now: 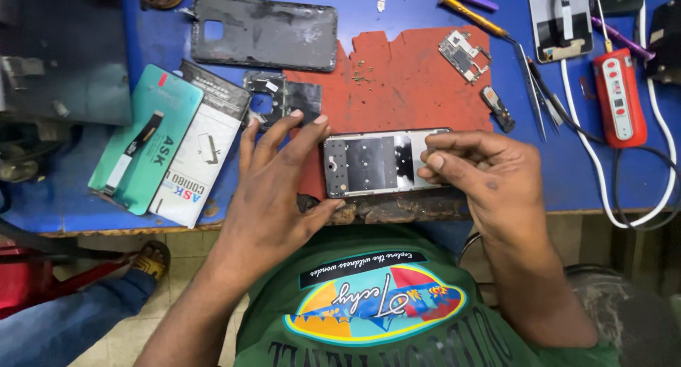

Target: The person uses tweezers and a small tool to work on the internal components of a disassembled mobile phone, then cleans the screen area with a brush.

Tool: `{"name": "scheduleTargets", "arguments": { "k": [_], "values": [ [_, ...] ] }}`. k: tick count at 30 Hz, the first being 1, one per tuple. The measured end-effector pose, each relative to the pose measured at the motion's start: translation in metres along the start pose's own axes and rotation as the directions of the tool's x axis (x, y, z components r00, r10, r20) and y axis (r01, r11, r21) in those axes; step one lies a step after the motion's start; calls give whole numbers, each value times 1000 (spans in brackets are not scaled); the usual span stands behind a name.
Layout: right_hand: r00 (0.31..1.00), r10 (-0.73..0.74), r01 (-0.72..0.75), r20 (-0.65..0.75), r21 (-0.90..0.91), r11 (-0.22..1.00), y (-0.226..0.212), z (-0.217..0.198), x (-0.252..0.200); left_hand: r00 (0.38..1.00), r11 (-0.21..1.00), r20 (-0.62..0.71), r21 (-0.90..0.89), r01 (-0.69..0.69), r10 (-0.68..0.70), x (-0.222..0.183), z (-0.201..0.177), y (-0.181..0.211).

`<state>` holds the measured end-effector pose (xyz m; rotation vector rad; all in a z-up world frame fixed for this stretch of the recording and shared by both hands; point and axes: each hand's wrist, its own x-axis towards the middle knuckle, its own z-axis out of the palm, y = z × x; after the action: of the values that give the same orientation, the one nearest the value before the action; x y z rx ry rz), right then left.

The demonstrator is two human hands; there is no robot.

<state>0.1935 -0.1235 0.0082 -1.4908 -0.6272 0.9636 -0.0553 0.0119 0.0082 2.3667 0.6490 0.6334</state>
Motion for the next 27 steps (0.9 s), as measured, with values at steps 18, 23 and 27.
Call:
{"name": "scheduleTargets", "arguments": {
  "k": [18, 23, 27],
  "values": [
    [997, -71, 70, 32, 25, 997, -12, -4, 9, 999, 997, -31, -80, -9, 6, 11, 9, -1],
    [997, -61, 60, 48, 39, 997, -11, -1, 12, 1000, 999, -21, -51, -9, 8, 10, 11, -2],
    [997, -67, 69, 48, -26, 997, -11, 6, 10, 1000, 999, -17, -49, -7, 6, 10, 12, 0]
  ]
}}
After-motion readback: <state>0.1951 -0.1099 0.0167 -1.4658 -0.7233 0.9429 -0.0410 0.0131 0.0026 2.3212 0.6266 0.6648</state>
